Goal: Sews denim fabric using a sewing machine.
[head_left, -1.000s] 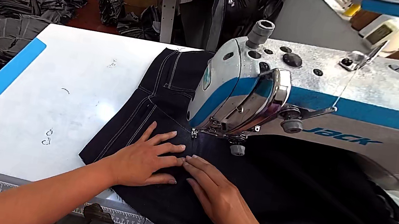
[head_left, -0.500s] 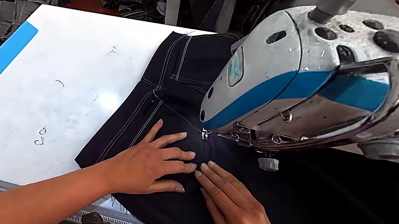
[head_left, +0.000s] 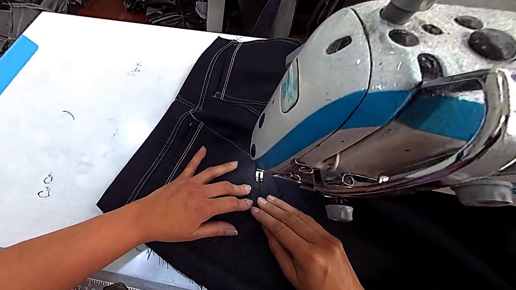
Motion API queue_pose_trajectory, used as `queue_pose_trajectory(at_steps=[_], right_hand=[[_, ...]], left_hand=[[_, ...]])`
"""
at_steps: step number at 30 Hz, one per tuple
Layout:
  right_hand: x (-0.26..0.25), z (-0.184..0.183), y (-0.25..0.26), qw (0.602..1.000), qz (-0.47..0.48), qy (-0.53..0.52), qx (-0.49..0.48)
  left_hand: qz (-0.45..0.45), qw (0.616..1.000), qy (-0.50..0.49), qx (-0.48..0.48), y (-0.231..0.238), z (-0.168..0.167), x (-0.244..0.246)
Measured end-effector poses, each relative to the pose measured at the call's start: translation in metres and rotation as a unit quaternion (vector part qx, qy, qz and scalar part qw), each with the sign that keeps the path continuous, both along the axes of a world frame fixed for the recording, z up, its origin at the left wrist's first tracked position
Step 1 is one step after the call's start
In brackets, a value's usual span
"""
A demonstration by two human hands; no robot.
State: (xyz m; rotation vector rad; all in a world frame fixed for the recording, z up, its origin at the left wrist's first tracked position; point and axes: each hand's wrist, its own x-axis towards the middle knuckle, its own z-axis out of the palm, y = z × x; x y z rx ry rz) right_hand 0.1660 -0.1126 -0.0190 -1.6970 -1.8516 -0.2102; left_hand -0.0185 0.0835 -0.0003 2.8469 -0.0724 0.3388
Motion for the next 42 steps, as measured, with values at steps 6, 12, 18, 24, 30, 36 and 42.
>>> queue_pose_trajectory(at_steps=[6, 12, 18, 24, 30, 36, 42], right_hand=[[0.0, 0.0, 0.0, 1.0, 0.001, -0.006, -0.002], [0.009, 0.003, 0.012, 1.0, -0.002, -0.029, 0.008], [0.014, 0.003, 0.018, 0.999, -0.006, -0.019, 0.043], [0.017, 0.002, 0.019, 0.999, -0.014, -0.006, 0.051], [0.018, 0.001, 0.022, 0.998, -0.015, 0.006, 0.055], [0.019, 0.001, 0.023, 0.998, -0.02, 0.006, 0.057], [0.019, 0.001, 0.022, 0.998, -0.013, -0.006, 0.056]], left_hand=[[0.001, 1.0, -0.006, 0.008, 0.001, 0.0, 0.001], [0.007, 1.0, -0.008, 0.015, 0.011, 0.002, 0.011], [0.01, 1.0, -0.014, 0.014, 0.019, 0.003, 0.017], [0.013, 1.0, -0.024, 0.013, 0.023, 0.003, 0.021], [0.017, 0.999, -0.031, 0.015, 0.025, 0.002, 0.023], [0.019, 0.999, -0.04, 0.018, 0.025, 0.001, 0.024], [0.022, 0.999, -0.036, 0.019, 0.025, 0.001, 0.024]])
